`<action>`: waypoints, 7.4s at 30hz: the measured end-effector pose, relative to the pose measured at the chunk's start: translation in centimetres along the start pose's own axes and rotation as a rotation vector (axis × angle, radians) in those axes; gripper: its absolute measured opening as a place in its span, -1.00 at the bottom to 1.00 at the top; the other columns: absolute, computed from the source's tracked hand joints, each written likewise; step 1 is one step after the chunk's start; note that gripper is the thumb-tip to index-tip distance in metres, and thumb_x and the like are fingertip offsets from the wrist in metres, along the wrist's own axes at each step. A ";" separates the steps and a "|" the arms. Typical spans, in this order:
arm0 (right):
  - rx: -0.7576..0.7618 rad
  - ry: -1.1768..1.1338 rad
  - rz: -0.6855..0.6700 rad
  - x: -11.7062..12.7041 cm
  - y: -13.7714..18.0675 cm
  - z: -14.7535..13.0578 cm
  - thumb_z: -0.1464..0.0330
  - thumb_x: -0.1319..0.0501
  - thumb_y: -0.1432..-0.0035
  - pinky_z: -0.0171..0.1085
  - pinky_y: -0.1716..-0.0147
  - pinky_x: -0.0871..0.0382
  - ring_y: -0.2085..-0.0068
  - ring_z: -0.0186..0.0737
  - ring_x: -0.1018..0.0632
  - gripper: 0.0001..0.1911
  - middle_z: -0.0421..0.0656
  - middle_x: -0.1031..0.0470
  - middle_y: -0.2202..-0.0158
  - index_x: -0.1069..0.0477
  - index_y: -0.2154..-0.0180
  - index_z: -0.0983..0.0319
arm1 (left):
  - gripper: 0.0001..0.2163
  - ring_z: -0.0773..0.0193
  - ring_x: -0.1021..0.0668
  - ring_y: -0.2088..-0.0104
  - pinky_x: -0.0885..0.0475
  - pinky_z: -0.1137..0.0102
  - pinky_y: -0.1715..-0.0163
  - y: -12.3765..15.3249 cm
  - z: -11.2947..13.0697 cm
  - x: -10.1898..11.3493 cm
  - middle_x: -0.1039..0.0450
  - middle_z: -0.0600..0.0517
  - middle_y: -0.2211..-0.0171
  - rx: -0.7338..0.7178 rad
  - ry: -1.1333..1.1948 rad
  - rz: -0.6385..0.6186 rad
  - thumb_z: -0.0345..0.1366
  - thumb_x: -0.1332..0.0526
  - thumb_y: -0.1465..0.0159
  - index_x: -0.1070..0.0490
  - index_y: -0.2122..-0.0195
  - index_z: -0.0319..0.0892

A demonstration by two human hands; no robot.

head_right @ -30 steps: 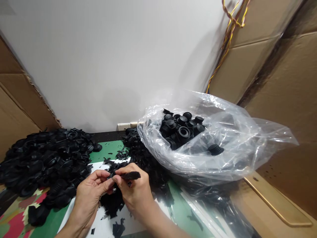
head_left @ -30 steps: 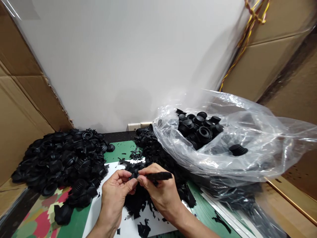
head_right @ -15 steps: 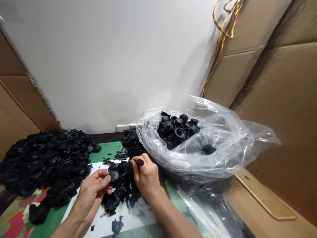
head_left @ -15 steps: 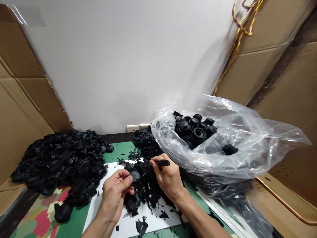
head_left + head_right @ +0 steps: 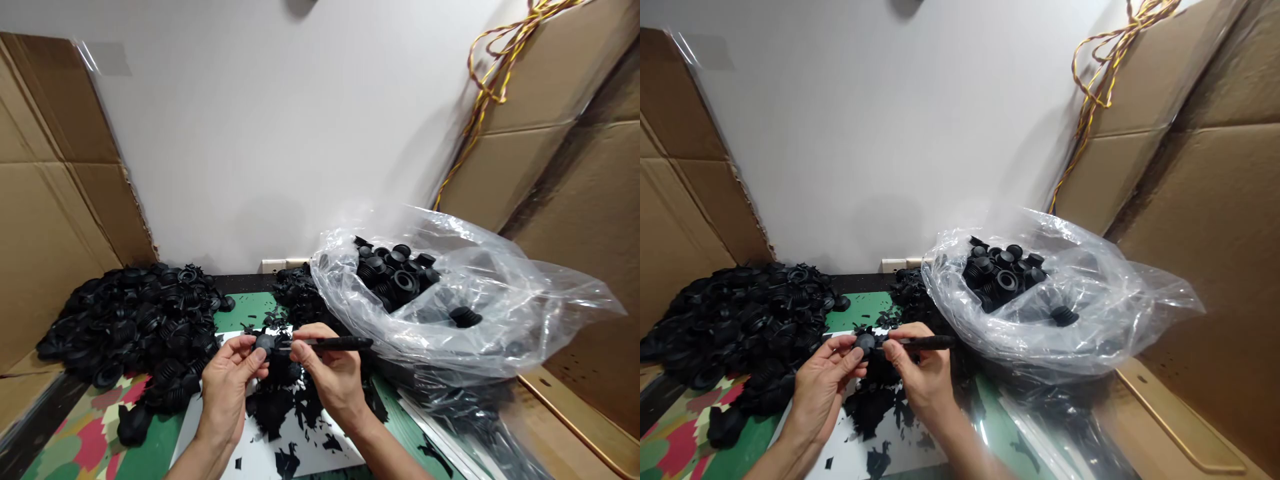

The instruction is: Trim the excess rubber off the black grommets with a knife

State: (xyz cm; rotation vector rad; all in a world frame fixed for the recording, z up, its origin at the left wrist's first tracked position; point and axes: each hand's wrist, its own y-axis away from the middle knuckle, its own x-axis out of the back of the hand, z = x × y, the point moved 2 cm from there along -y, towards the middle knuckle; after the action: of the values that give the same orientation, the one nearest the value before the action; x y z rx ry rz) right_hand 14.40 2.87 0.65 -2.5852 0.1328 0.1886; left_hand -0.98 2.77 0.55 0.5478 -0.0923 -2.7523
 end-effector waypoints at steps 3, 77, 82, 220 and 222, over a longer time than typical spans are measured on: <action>0.039 0.043 -0.030 -0.5 0.3 -0.1 0.39 -0.29 -0.10 -0.29 0.44 -0.45 0.41 -0.25 -0.55 -0.95 -0.15 -0.49 0.38 -0.51 0.34 0.22 | -0.64 0.39 -0.53 0.61 -0.42 0.57 0.63 0.1 -0.1 -0.1 -0.53 0.09 0.59 -0.016 -0.009 -0.013 -0.33 -0.51 0.28 -0.47 0.44 -0.25; 0.509 0.548 -0.161 -0.2 0.5 -1.3 0.51 -0.11 -0.21 -0.32 0.45 -0.48 0.40 -0.25 -0.55 -0.81 -0.06 -0.49 0.37 -0.47 0.21 0.22 | -0.55 0.38 -0.47 0.66 -0.32 0.56 0.70 1.3 0.1 -0.8 -0.49 0.08 0.63 0.087 -0.005 -0.021 -0.33 -0.51 0.30 -0.39 0.38 -0.25; 0.402 0.470 0.087 1.5 -0.9 -0.7 0.48 -0.19 -0.16 -0.30 0.45 -0.47 0.42 -0.25 -0.53 -0.89 -0.12 -0.47 0.40 -0.48 0.33 0.20 | -0.52 0.38 -0.50 0.65 -0.41 0.55 0.67 1.1 0.0 -0.6 -0.50 0.09 0.61 0.082 -0.026 -0.007 -0.30 -0.52 0.32 -0.40 0.36 -0.27; 0.113 0.339 -0.073 0.0 0.5 -2.2 0.36 -0.19 -0.15 -0.38 0.58 -0.33 0.57 -0.31 -0.48 -0.80 -0.15 -0.48 0.58 -0.46 0.49 0.28 | -0.75 0.32 -0.52 0.46 -0.44 0.50 0.49 1.1 -0.7 -0.1 -0.56 0.03 0.47 0.045 -0.136 -0.328 -0.47 -0.46 0.19 -0.53 0.44 -0.24; 0.218 0.381 -0.048 0.2 0.5 -2.6 0.39 -0.18 -0.15 -0.39 0.58 -0.33 0.57 -0.32 -0.48 -0.81 -0.14 -0.49 0.55 -0.46 0.49 0.27 | -0.74 0.33 -0.51 0.49 -0.44 0.50 0.53 1.1 -0.7 -0.2 -0.54 0.03 0.48 0.050 -0.122 -0.334 -0.43 -0.46 0.17 -0.53 0.42 -0.24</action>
State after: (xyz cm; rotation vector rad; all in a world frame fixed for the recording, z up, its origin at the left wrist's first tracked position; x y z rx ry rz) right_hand 14.80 1.08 2.60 -2.3751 0.2166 -0.3220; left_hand -0.25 1.83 0.11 0.4407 -0.1070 -3.1167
